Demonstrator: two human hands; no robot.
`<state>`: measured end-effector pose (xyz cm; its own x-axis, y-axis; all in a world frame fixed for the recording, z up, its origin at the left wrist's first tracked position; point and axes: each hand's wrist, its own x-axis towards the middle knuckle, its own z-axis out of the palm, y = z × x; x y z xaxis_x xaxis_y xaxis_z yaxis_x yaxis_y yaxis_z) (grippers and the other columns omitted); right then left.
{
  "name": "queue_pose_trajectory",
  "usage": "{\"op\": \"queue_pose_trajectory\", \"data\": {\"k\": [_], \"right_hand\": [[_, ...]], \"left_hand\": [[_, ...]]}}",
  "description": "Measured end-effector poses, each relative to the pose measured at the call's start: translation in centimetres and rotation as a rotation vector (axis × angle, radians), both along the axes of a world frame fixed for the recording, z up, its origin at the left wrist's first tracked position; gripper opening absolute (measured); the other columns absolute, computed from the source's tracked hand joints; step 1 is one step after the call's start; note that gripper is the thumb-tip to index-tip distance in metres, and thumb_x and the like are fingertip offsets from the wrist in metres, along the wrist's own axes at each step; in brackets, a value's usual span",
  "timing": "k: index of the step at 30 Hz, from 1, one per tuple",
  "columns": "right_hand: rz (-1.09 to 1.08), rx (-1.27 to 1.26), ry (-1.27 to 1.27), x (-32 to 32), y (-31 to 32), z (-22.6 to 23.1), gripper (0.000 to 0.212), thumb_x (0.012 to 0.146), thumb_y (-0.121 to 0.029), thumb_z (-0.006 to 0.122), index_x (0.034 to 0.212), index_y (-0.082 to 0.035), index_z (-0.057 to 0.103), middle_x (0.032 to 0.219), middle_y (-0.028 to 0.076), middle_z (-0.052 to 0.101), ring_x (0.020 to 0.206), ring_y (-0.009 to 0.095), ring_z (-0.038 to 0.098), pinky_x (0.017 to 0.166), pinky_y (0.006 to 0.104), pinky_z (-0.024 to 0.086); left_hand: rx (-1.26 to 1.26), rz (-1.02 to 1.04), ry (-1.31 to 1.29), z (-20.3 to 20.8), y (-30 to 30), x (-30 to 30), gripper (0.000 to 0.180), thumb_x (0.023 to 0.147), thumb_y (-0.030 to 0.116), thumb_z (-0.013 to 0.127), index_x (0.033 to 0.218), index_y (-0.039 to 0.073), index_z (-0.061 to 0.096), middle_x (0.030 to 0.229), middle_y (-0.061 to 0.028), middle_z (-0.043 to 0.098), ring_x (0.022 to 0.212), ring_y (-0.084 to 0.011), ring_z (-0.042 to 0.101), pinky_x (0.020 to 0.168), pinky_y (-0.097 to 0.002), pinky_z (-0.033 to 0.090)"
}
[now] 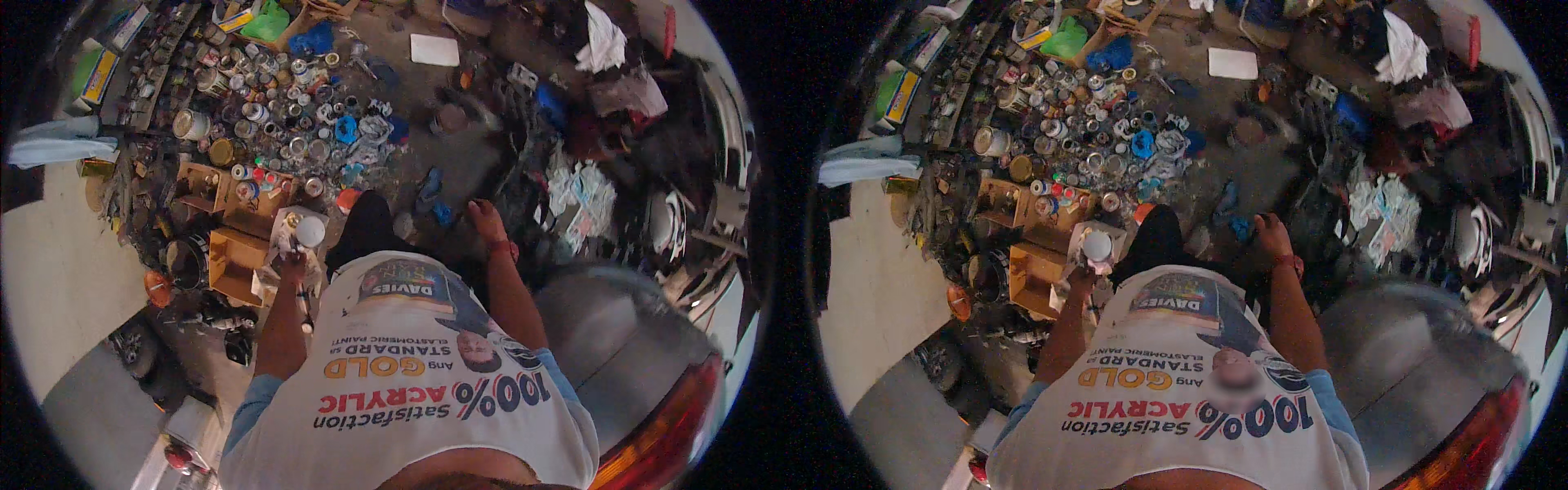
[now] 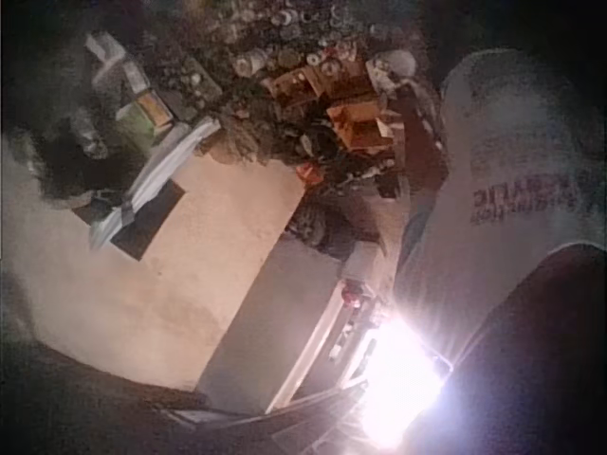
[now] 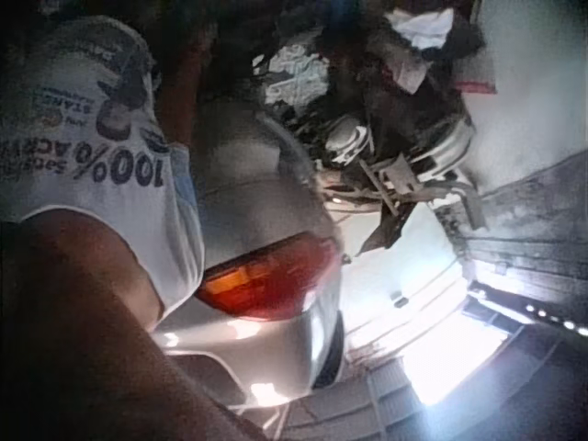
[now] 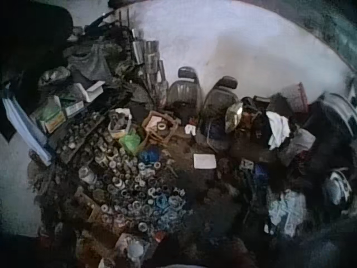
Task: The person uses a spray gun to apply black paint to a motorcycle helmet resting on a plastic stool. They repeatedly move around the helmet to cover different sides, then walk to a cluttered workbench and place the spray gun down.
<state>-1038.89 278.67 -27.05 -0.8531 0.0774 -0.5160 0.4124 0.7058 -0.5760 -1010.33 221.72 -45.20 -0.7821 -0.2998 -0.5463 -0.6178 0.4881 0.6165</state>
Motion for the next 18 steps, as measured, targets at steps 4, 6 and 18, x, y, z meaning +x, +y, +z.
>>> {"op": "queue_pose_trajectory", "data": {"k": [4,6,18], "right_hand": [[0.111,0.107,-0.014,-7.9,0.1,1.3,0.053,0.099,-0.043,0.06,0.125,0.002,0.066,0.111,0.021,0.073,0.106,0.033,0.07,0.09,0.0411,0.052],[0.126,0.11,-0.066,-10.6,2.8,-2.1,0.051,0.098,-0.045,0.06,0.119,0.001,0.068,0.105,0.017,0.074,0.097,0.029,0.072,0.082,0.0387,0.055],[0.188,0.043,-0.396,-34.7,5.4,-6.0,0.024,0.103,-0.031,0.058,0.114,-0.01,0.062,0.084,0.005,0.064,0.066,0.016,0.063,0.051,0.0307,0.048]], "left_hand": [[0.207,0.406,-0.319,1.1,4.8,-1.5,0.034,0.096,0.027,0.062,0.122,0.005,0.058,0.105,-0.0185,0.067,0.085,-0.0331,0.067,0.071,-0.0468,0.056],[0.236,0.474,-0.341,1.5,6.1,-2.6,0.035,0.095,0.025,0.062,0.124,0.006,0.058,0.109,-0.02,0.066,0.089,-0.0353,0.067,0.073,-0.048,0.056],[-0.648,-0.182,0.087,-5.8,3.7,-24.5,0.047,0.09,0.014,0.059,0.137,0.009,0.058,0.129,-0.029,0.06,0.108,-0.0488,0.063,0.088,-0.0547,0.056]]}}
